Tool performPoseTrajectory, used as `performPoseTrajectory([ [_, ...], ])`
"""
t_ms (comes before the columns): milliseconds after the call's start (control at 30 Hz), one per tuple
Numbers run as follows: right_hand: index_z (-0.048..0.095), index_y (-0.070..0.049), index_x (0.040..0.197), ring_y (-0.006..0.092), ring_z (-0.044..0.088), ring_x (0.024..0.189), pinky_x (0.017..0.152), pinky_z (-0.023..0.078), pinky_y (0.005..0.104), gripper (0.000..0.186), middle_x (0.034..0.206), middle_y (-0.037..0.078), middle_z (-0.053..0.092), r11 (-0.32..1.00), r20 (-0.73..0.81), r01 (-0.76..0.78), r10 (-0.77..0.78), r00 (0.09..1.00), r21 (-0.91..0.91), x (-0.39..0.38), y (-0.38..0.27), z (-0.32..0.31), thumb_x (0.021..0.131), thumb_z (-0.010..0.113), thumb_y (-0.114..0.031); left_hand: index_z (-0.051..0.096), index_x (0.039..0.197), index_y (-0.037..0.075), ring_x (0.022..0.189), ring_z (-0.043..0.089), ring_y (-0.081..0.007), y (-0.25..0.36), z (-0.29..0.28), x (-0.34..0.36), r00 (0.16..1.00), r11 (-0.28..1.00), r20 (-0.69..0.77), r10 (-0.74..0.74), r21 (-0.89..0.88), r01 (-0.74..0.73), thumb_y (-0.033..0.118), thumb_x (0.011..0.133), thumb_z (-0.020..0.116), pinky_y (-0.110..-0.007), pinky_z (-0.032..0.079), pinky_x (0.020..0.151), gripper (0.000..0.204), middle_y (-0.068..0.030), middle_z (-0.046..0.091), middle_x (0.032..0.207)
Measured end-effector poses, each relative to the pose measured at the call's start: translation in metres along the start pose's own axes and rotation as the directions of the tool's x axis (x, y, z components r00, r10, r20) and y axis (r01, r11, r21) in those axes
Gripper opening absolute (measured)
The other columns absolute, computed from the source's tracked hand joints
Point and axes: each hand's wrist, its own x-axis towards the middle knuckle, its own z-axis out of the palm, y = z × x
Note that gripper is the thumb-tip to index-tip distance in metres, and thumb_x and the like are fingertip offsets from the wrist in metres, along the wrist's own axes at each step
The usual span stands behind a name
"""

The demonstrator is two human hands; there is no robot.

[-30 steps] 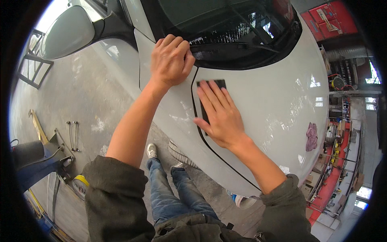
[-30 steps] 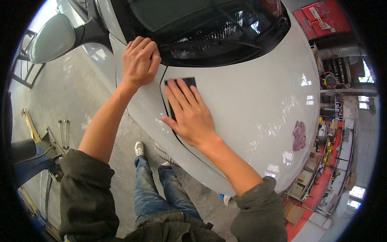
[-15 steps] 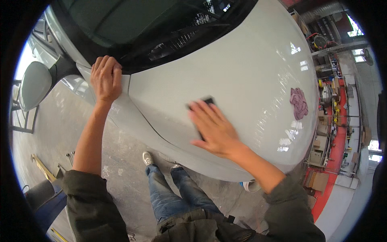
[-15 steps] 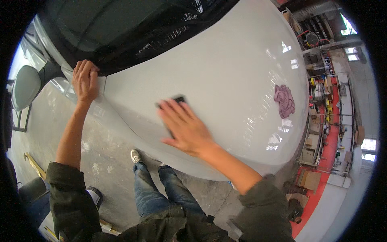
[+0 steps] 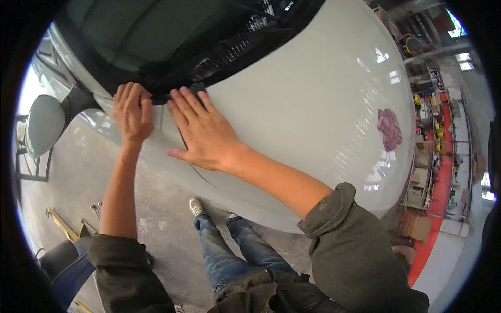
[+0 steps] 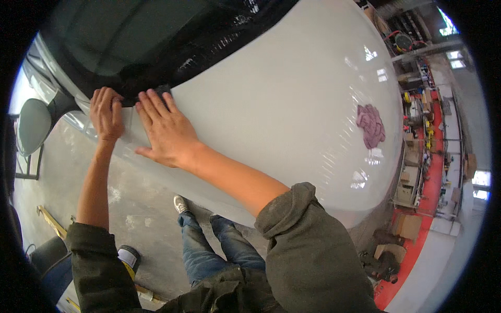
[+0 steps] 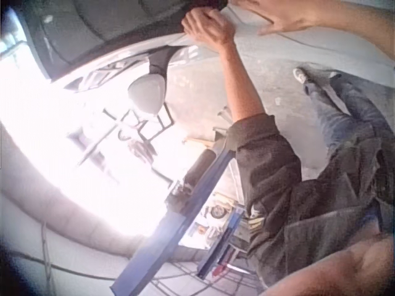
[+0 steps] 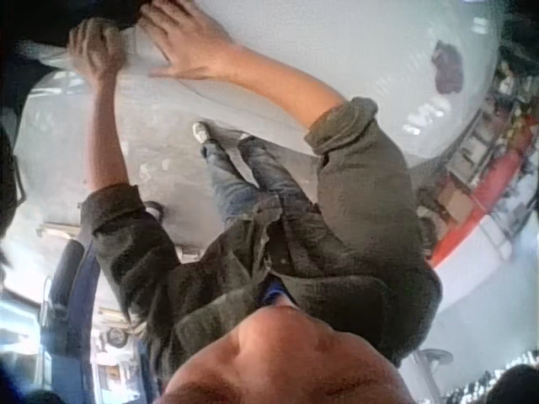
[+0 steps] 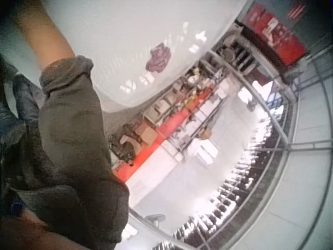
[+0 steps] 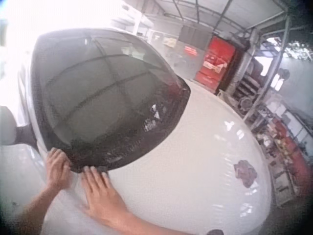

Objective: The person sands the hood of a white car using a sanding block and water, repeatedly dipping the block into a bucket and wiping the surface with a cloth. The person works across the hood, moving from the center toward the edges and windshield.

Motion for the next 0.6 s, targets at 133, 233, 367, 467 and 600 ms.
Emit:
performPoseTrajectory([
  [133,0.034,0.005,0.161,0.0365,0.022,0.161,0.131,0.015,0.0523,0.097,0.172,0.021,0.026,0.996,0.177,0.082,-0.087,0.98,0.036,-0.082,0.011,-0.038,0.098,0.055,-0.066,0.059,0.082,0.002,0.088,0.058,-0.0317,-0.018,-0.015,-0.011,0.999,0.997,0.03,-0.037,0.063,0.035,0.013,0.091,0.054,-0.041,0.045,0.083,0.015,-0.0118,0.059,0.085],
  [233,0.032,0.005,0.161,0.0367,0.018,0.162,0.132,0.012,0.0532,0.103,0.172,0.022,0.024,1.0,0.309,0.006,-0.012,0.951,0.018,-0.186,0.034,-0.08,0.097,0.051,-0.073,0.058,0.081,0.002,0.087,0.057,-0.0322,-0.013,-0.017,-0.01,0.998,0.996,0.016,-0.06,0.065,0.059,0.014,0.09,0.054,-0.041,0.044,0.084,0.015,-0.0125,0.057,0.084],
  [367,0.03,0.005,0.163,0.033,0.018,0.163,0.132,0.009,0.0526,0.105,0.172,0.022,0.026,0.995,0.297,0.08,-0.095,0.95,0.063,-0.151,0.049,-0.079,0.098,0.045,-0.076,0.058,0.081,0.002,0.086,0.056,-0.0328,-0.013,-0.015,-0.011,0.998,0.997,0.024,-0.059,0.054,0.057,0.015,0.088,0.054,-0.042,0.044,0.083,0.015,-0.0129,0.056,0.084],
  [467,0.029,0.006,0.162,0.0336,0.016,0.163,0.133,0.01,0.0504,0.104,0.173,0.022,0.024,0.99,0.137,0.138,-0.136,0.981,-0.006,-0.026,0.062,-0.036,0.099,0.044,-0.075,0.058,0.08,0.003,0.087,0.056,-0.0327,-0.008,-0.009,-0.003,0.999,0.999,0.02,-0.036,0.038,0.035,0.014,0.086,0.054,-0.042,0.044,0.084,0.013,-0.0129,0.056,0.084],
  [600,0.029,0.006,0.162,0.0335,0.017,0.162,0.133,0.011,0.0489,0.099,0.173,0.023,0.023,0.995,0.094,0.09,-0.094,0.991,0.04,0.0,0.058,-0.025,0.101,0.045,-0.071,0.057,0.08,0.004,0.088,0.057,-0.0331,0.002,-0.003,-0.001,0.996,0.997,0.055,-0.077,0.033,0.075,0.013,0.086,0.054,-0.042,0.045,0.085,0.012,-0.0125,0.056,0.084],
])
